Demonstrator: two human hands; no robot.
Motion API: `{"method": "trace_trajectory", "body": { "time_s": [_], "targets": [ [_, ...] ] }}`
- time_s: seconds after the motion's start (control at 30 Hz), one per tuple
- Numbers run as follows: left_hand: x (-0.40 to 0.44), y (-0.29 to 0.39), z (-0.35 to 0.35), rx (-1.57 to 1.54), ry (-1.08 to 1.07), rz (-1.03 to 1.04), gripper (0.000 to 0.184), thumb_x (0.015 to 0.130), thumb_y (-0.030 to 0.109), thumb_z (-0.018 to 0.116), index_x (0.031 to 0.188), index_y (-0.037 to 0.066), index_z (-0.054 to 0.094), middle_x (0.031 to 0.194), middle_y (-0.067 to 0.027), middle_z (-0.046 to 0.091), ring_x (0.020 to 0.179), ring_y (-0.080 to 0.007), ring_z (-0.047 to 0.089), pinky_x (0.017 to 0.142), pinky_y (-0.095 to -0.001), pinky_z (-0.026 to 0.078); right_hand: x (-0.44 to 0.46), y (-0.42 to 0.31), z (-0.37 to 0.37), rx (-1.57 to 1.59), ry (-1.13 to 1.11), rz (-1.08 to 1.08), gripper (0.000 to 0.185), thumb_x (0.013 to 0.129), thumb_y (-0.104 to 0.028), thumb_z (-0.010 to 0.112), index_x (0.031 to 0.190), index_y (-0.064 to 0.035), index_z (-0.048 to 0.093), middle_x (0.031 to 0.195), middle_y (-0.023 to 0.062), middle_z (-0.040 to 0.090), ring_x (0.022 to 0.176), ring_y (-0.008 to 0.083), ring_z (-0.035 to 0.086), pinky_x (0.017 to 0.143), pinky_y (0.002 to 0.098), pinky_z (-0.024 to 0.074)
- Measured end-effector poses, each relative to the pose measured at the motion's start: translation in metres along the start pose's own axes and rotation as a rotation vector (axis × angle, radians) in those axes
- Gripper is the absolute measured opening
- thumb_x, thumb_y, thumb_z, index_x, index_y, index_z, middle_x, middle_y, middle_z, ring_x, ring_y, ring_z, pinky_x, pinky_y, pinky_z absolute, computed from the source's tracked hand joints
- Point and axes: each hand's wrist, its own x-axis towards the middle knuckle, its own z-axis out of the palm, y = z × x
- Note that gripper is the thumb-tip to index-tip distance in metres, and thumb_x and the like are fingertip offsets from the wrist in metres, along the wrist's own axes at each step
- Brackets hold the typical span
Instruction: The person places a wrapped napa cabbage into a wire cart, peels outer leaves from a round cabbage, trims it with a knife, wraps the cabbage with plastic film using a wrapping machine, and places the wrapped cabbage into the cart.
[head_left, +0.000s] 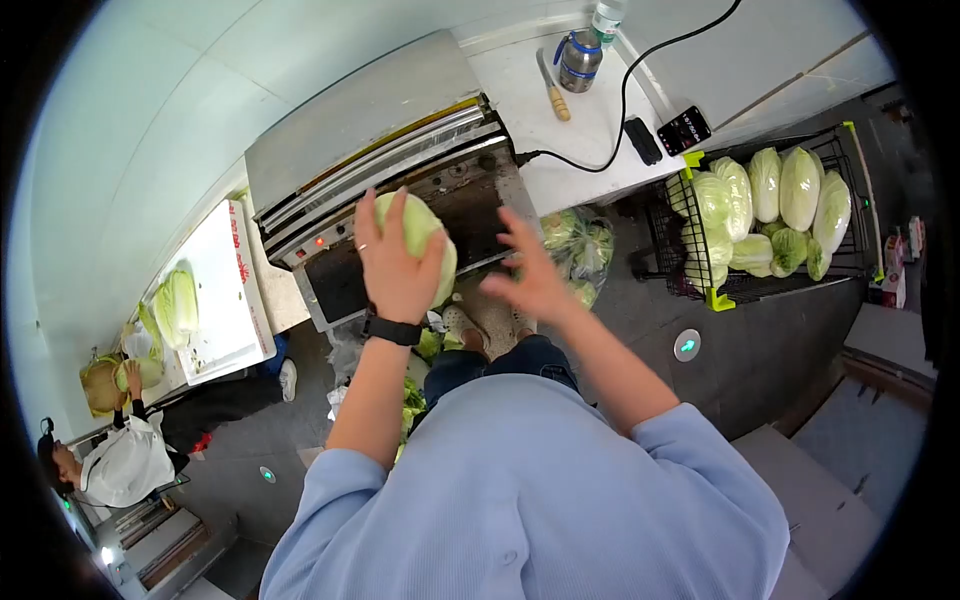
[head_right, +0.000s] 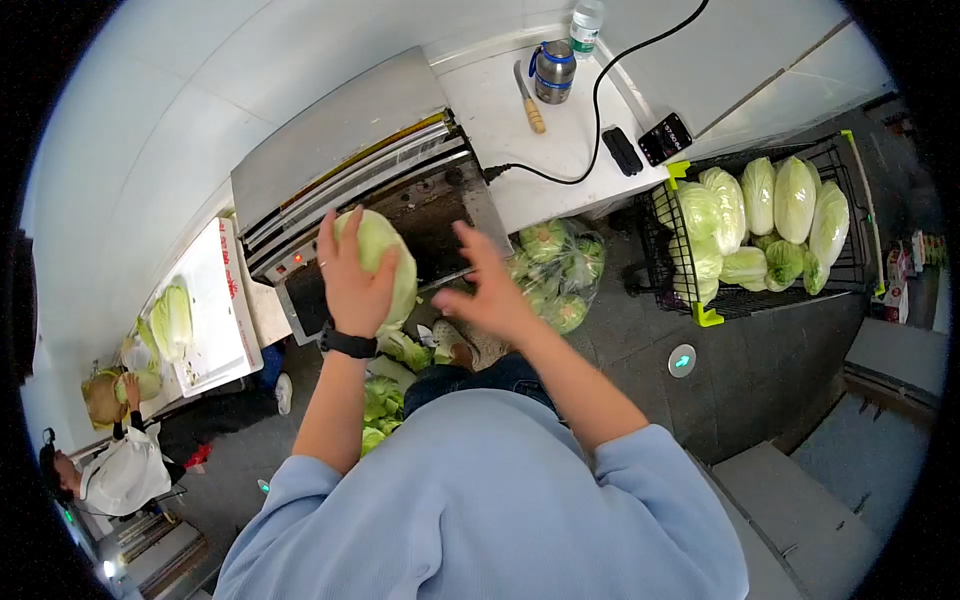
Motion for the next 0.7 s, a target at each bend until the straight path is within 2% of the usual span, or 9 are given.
{"method": "trace_trajectory", "body": {
  "time_s": [0.03, 0.1, 0.13, 0.27, 0.37, 0.43, 0.47, 0.53, 0.7],
  "targets": [
    [0.001, 0.006, 0.000, 0.004, 0.006, 0.067, 0.063, 0.087, 0.030, 0.071, 0.142, 0.006, 0.052, 0.153, -0.0235, 0.036, 0.140, -0.0414, 0.037, 0.115, -0.0490, 0.032, -0.003, -0.012, 0.013, -0.097, -0.087, -0.065, 0.105, 0.077, -0.033, 0.086, 0.159, -0.0137, 0.023, 0.156, 0.0180, 0.034, 0.138, 0.0350, 0.044, 0.106, 0.0466, 0.0456],
    [-0.003, 0.015, -0.009, -0.497, -0.055, 0.005, 0.048, 0.103, 0.026, 0.054, 0.146, 0.007, 0.048, 0.157, -0.0170, 0.035, 0.146, -0.0323, 0.032, 0.118, -0.0440, 0.027, 0.003, -0.010, 0.034, 0.143, -0.068, 0.047, 0.117, 0.073, -0.033, 0.089, 0.161, -0.0133, 0.014, 0.158, 0.0195, 0.031, 0.143, 0.0378, 0.036, 0.109, 0.0467, 0.0432],
    [-0.007, 0.006, -0.013, -0.521, 0.007, -0.030, 0.046, 0.102, 0.024, 0.054, 0.144, 0.005, 0.049, 0.152, -0.0177, 0.039, 0.141, -0.0328, 0.038, 0.116, -0.0433, 0.030, 0.010, 0.010, 0.042, -0.102, 0.033, -0.103, 0.114, 0.074, -0.030, 0.088, 0.159, -0.0100, 0.015, 0.156, 0.0218, 0.032, 0.142, 0.0378, 0.038, 0.109, 0.0464, 0.0434],
    [-0.048, -0.069, 0.008, -0.604, 0.096, -0.388, 0.041, 0.106, 0.028, 0.050, 0.139, 0.003, 0.051, 0.139, -0.0112, 0.055, 0.129, -0.0237, 0.053, 0.109, -0.0384, 0.040, 0.014, 0.012, 0.030, 0.138, 0.200, 0.186, 0.099, 0.079, -0.033, 0.085, 0.153, -0.0041, 0.026, 0.144, 0.0232, 0.044, 0.132, 0.0333, 0.048, 0.109, 0.0453, 0.0413],
    [-0.060, -0.092, 0.021, -0.792, -0.220, -0.769, 0.050, 0.105, 0.033, 0.055, 0.144, 0.004, 0.047, 0.140, -0.0113, 0.054, 0.129, -0.0238, 0.051, 0.109, -0.0394, 0.040, 0.015, 0.036, 0.022, -0.046, 0.252, 0.084, 0.092, 0.080, -0.037, 0.084, 0.151, -0.0048, 0.033, 0.142, 0.0217, 0.047, 0.123, 0.0334, 0.055, 0.104, 0.0421, 0.0462],
    [-0.056, -0.083, 0.031, -0.976, -0.291, -0.873, 0.060, 0.103, 0.037, 0.058, 0.150, 0.005, 0.041, 0.140, -0.0109, 0.053, 0.129, -0.0243, 0.051, 0.109, -0.0413, 0.040, 0.018, 0.038, 0.013, -0.032, 0.248, 0.140, 0.073, 0.091, -0.038, 0.074, 0.147, -0.0053, 0.042, 0.135, 0.0171, 0.055, 0.116, 0.0286, 0.059, 0.098, 0.0381, 0.0490],
    [-0.054, -0.075, 0.035, -1.005, -0.247, -0.880, 0.059, 0.101, 0.037, 0.062, 0.146, 0.003, 0.044, 0.133, -0.0124, 0.059, 0.118, -0.0214, 0.056, 0.099, -0.0335, 0.046, 0.020, 0.030, 0.010, 0.051, 0.225, 0.190, 0.068, 0.094, -0.038, 0.071, 0.147, -0.0051, 0.043, 0.133, 0.0164, 0.057, 0.117, 0.0271, 0.059, 0.097, 0.0377, 0.0490],
    [-0.052, -0.070, 0.042, -0.955, -0.323, -0.805, 0.062, 0.100, 0.040, 0.063, 0.145, 0.001, 0.045, 0.132, -0.0129, 0.059, 0.118, -0.0221, 0.057, 0.098, -0.0341, 0.047, 0.023, 0.022, 0.005, 0.076, 0.173, 0.226, 0.057, 0.101, -0.038, 0.061, 0.146, -0.0043, 0.046, 0.129, 0.0142, 0.060, 0.116, 0.0217, 0.059, 0.096, 0.0359, 0.0491],
    [-0.046, -0.069, 0.053, -1.028, -0.336, -0.794, 0.067, 0.098, 0.044, 0.065, 0.141, -0.003, 0.047, 0.129, -0.0149, 0.061, 0.115, -0.0219, 0.058, 0.098, -0.0355, 0.047, 0.032, 0.029, -0.007, 0.161, 0.160, 0.295, 0.061, 0.101, -0.040, 0.060, 0.149, -0.0059, 0.045, 0.135, 0.0122, 0.059, 0.118, 0.0210, 0.059, 0.097, 0.0353, 0.0486]
  ]
}}
